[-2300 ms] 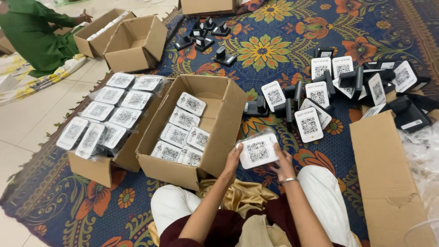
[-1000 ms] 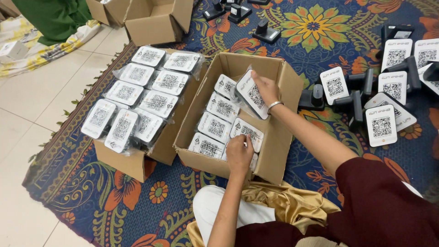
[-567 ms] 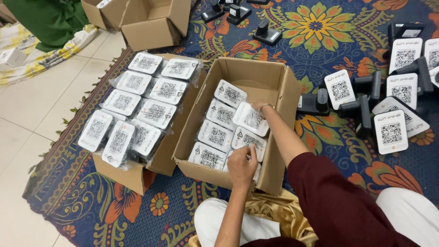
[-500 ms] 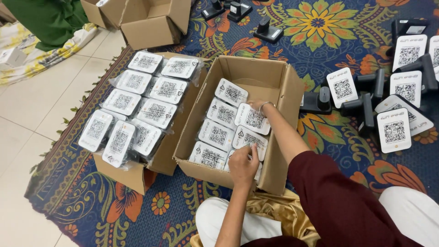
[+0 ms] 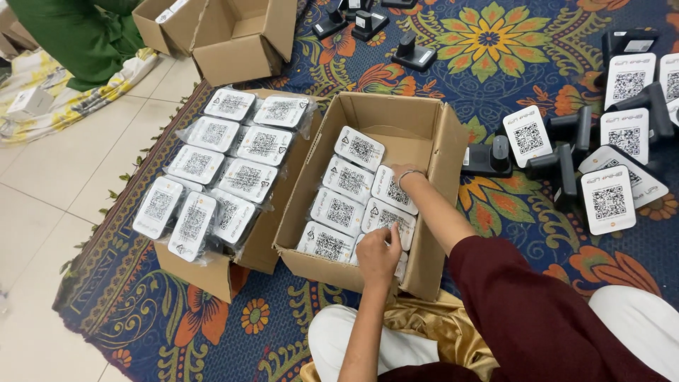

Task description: The person packs objects with large QR codes into individual plastic bags and arranges them into cardboard shipping boxes.

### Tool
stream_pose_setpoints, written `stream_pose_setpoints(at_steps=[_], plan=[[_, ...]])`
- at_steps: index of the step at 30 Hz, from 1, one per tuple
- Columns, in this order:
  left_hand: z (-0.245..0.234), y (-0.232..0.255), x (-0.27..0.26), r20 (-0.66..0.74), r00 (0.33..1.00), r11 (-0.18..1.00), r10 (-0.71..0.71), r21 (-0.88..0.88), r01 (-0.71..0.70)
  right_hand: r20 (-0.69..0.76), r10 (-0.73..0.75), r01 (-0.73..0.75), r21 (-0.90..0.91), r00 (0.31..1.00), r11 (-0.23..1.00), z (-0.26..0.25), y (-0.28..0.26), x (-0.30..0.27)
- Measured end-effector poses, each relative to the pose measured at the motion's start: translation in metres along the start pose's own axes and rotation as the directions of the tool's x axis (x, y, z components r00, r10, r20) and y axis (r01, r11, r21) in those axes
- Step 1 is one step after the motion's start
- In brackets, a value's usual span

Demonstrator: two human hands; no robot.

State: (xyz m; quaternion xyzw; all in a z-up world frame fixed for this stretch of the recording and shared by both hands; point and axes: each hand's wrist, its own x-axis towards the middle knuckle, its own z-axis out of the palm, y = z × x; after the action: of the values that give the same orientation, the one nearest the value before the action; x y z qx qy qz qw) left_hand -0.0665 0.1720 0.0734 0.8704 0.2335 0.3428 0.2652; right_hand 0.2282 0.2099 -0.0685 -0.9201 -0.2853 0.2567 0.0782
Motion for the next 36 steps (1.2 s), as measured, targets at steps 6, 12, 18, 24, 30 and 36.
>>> stream_pose_setpoints(at_steps=[6, 12, 18, 24, 30, 36], plan=[[0.004, -0.003, 0.003, 0.067, 0.995, 0.997, -0.076, 0.014, 0.076, 0.071, -0.066, 0.079, -0.201, 0.995, 0.976, 0.049, 0.025, 0.048], [0.006, -0.008, 0.000, 0.144, 0.981, 0.988, -0.133, 0.092, 0.120, -0.137, -0.532, 0.463, -0.345, 0.836, 0.817, -0.042, -0.018, -0.209], [0.031, -0.039, -0.007, 0.358, 0.916, 0.968, -0.181, 0.231, 0.101, -0.474, -0.564, 0.556, -0.174, 0.676, 0.813, -0.003, 0.013, -0.297], [0.017, -0.037, -0.022, 0.281, 0.953, 0.983, 0.113, 0.111, -0.149, -0.463, -0.649, 0.669, -0.148, 0.604, 0.728, -0.004, 0.034, -0.340], [0.019, 0.030, -0.009, 0.268, 0.944, 0.966, 0.194, 0.116, -0.231, -0.072, -0.646, 0.616, -0.238, 0.760, 0.751, -0.050, 0.119, -0.352], [0.096, 0.156, 0.001, 0.217, 0.847, 0.871, 0.484, -0.033, -0.490, -0.276, -0.412, 0.292, -0.388, 0.868, 0.874, -0.114, 0.301, -0.371]])
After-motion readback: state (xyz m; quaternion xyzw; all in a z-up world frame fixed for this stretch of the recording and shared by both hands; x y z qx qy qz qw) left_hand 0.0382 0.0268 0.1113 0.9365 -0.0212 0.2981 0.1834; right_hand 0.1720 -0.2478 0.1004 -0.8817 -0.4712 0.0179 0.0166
